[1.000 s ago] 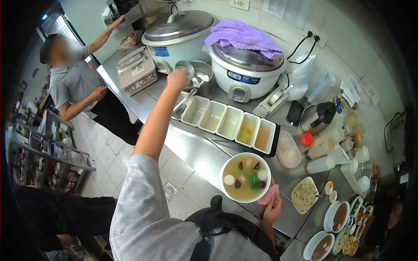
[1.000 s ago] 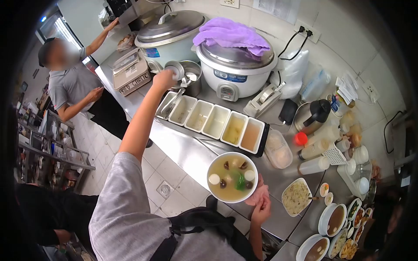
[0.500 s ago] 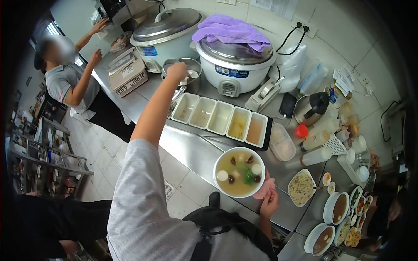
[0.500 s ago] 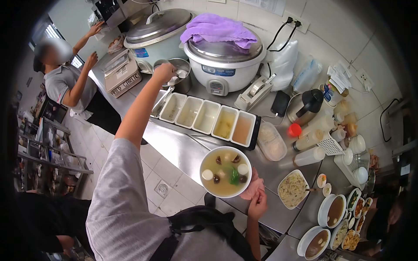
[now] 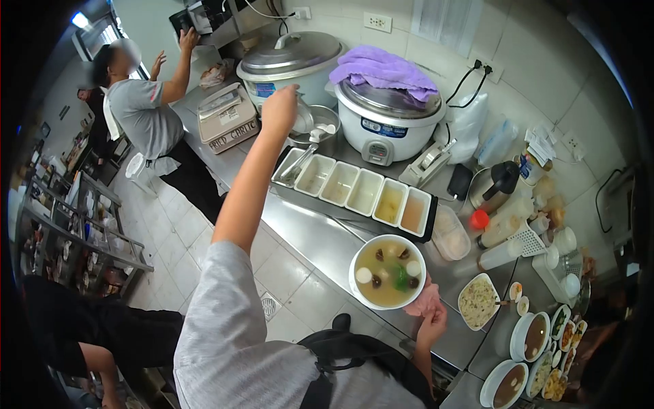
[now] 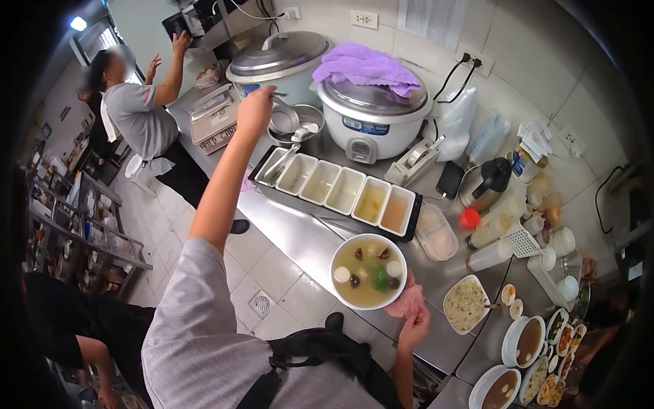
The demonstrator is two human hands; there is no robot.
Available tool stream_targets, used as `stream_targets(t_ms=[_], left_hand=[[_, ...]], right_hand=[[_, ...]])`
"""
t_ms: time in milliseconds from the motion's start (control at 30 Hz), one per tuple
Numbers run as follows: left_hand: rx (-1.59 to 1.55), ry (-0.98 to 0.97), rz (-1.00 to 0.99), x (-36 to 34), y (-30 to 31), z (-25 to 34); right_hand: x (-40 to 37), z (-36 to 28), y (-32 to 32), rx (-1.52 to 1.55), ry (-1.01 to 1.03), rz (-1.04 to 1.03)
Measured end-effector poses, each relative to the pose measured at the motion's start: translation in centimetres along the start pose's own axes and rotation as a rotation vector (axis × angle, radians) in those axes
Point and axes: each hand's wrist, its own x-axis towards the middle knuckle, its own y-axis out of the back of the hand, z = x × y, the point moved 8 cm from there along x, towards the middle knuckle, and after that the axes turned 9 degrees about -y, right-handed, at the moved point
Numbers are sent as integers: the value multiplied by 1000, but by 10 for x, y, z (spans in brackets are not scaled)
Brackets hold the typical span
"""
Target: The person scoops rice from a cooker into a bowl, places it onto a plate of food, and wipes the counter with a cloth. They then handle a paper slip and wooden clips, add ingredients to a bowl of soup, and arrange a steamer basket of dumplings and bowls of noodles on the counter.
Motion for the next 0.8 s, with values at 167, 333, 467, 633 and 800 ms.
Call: stream_targets(t_ms=[167, 333, 467, 633, 800], left_hand=[[-762, 341, 300, -75, 87, 31], [-1614, 800, 211, -213, 86, 176], [-1964, 1073, -321, -307, 87, 317], [-1932, 759, -1052, -374, 74, 386], [-1963, 553, -1378, -426, 68, 413]], right_hand=[[-6, -15, 17, 328, -180, -6], [-27, -122, -27, 478, -64, -620], [-43, -194, -30, 766, -41, -811], [-24, -136, 10, 641, -208, -576], [-30, -85, 47, 356, -412, -726]])
